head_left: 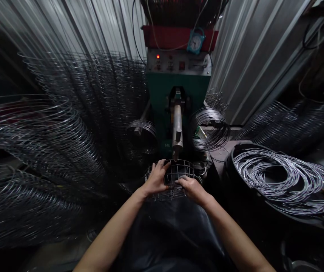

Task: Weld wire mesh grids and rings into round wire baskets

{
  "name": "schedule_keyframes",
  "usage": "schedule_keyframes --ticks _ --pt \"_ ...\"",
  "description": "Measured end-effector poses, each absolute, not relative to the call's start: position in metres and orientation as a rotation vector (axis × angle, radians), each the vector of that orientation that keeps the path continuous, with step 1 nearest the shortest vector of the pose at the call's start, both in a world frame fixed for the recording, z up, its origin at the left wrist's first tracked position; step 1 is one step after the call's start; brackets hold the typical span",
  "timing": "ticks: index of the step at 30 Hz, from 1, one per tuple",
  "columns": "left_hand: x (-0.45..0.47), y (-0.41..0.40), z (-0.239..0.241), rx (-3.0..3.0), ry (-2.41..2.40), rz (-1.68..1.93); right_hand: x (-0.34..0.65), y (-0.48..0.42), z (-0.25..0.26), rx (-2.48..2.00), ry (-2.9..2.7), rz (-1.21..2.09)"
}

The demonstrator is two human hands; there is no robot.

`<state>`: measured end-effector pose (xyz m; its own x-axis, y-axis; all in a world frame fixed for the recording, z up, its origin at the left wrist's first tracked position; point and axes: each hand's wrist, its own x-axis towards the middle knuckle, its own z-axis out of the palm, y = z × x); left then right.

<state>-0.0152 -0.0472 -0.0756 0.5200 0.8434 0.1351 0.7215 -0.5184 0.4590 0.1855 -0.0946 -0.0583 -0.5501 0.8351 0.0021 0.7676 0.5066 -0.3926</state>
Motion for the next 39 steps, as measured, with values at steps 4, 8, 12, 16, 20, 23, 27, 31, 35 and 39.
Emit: schedule_keyframes --ticks 4,8,12,16,20,23,27,31,35,39 --pt "-0.019 -0.038 -0.074 2.374 1.343 0.514 0.179 -0.081 -0.051 -1.421 -2.598 0.480" --pt "-0.021 -0.032 -0.074 2.342 1.350 0.476 0.177 -0.076 -0.048 -1.445 -2.587 0.455" --pt "-0.021 -0.031 -0.076 2.340 1.323 0.504 0.176 -0.081 -0.050 -1.508 -2.567 0.390" --pt "-0.017 -0.022 -0.071 2.364 1.398 0.504 0.173 -0.072 -0.055 -1.551 -2.468 0.334" --pt "-0.013 -0.007 -0.070 2.344 1.438 0.507 0.172 -0.057 -0.060 -1.540 -2.312 0.324" --pt "-0.014 -0.002 -0.075 2.330 1.416 0.557 0.179 -0.062 -0.068 -1.479 -2.076 0.342" --pt "-0.017 0.002 -0.076 2.354 1.394 0.568 0.190 -0.083 -0.081 -1.410 -1.594 0.601" --pt "-0.019 0.001 -0.067 2.383 1.390 0.495 0.196 -0.101 -0.094 -1.387 -1.126 1.154" --pt "-0.015 -0.003 -0.060 2.409 1.423 0.497 0.197 -0.111 -0.104 -1.217 -0.655 1.524" --pt "-0.011 0.002 -0.058 2.394 1.534 0.508 0.204 -0.116 -0.110 -1.116 -0.397 1.675"
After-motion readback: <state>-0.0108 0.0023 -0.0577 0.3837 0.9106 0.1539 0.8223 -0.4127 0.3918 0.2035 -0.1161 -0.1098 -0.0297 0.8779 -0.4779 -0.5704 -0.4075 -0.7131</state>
